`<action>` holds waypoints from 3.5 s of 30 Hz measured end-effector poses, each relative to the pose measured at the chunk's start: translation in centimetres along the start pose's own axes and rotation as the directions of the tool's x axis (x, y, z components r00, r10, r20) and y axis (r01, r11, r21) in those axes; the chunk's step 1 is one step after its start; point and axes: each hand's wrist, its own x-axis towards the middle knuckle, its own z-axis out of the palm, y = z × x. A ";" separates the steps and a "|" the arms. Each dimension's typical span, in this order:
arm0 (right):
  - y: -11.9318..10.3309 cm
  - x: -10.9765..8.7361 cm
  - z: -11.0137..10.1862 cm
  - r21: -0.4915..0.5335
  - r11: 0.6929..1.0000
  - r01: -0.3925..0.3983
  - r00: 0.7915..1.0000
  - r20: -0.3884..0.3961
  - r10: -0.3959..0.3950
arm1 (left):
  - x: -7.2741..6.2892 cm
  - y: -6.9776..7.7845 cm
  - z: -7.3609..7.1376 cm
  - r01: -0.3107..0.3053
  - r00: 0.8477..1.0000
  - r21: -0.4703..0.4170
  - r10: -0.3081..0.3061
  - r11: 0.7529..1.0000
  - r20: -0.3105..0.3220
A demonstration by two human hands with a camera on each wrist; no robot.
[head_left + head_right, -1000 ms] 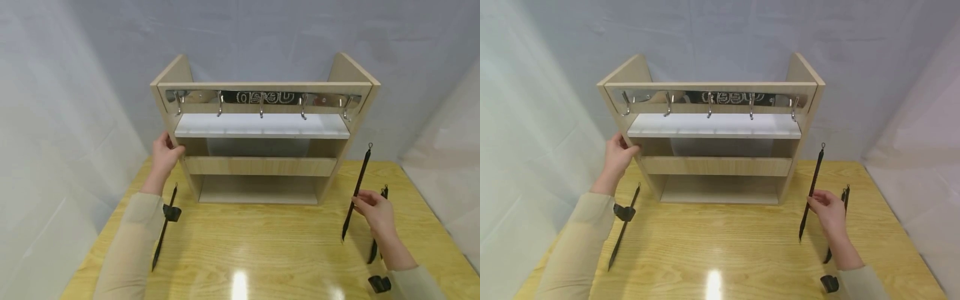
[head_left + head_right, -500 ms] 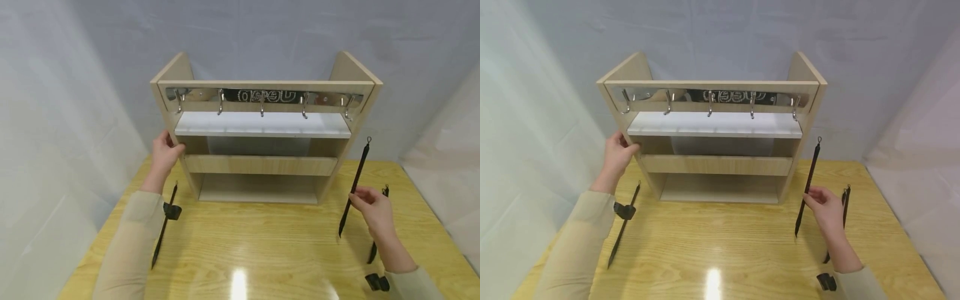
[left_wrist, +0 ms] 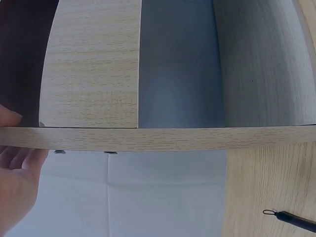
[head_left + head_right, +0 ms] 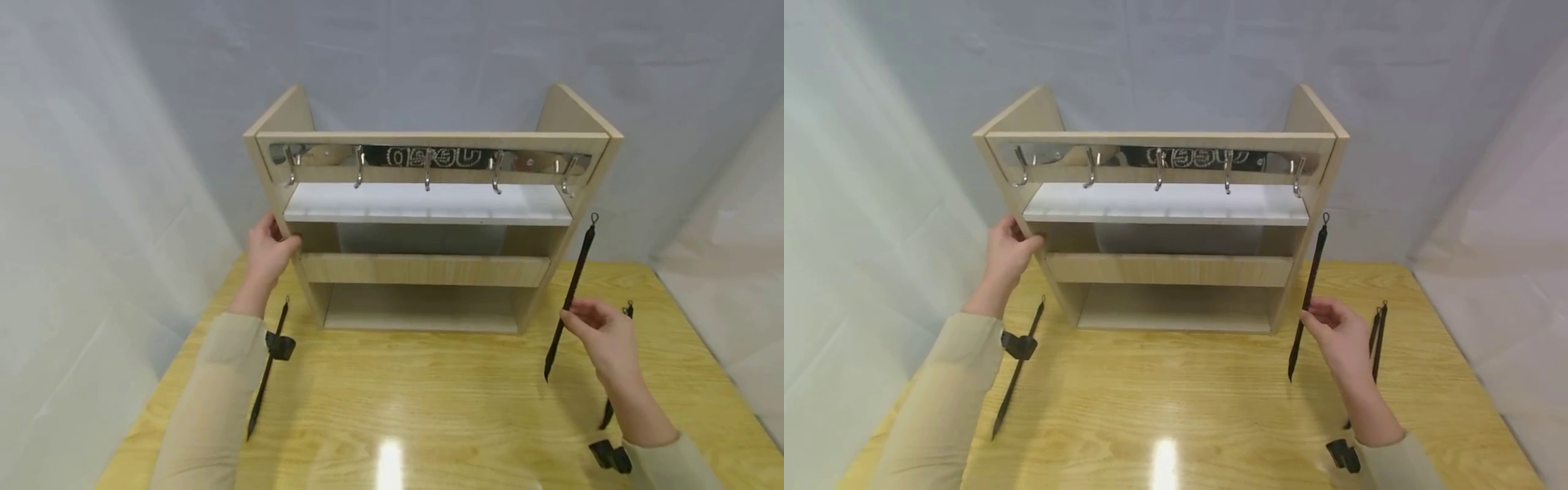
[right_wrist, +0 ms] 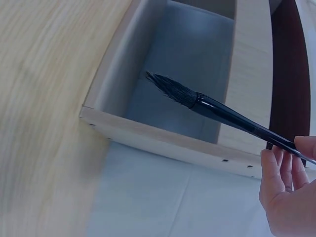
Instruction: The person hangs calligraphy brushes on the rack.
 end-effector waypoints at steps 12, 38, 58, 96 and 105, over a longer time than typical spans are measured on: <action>-1.5 -0.2 0.4 -0.018 0.998 0.057 0.998 0.002 -0.057 | -0.1 -0.1 -0.1 -0.008 1.000 -0.005 0.008 1.000 -0.009; -2.7 -0.3 1.0 0.019 0.995 0.103 0.995 0.007 -0.103 | 0.0 -0.2 -0.3 -0.015 1.000 0.014 0.015 1.000 -0.025; -3.2 0.0 1.1 0.016 0.992 0.128 0.991 0.024 -0.128 | -0.1 0.0 -0.2 -0.025 1.000 0.011 0.025 1.000 -0.014; -3.3 0.6 0.8 0.101 0.990 0.103 0.993 0.045 -0.108 | -0.2 0.3 0.3 -0.032 0.999 0.009 0.032 0.999 -0.019; -3.2 0.7 0.8 0.149 0.985 0.092 0.994 0.047 -0.100 | -0.3 0.1 0.5 -0.043 0.999 -0.008 0.043 0.999 -0.016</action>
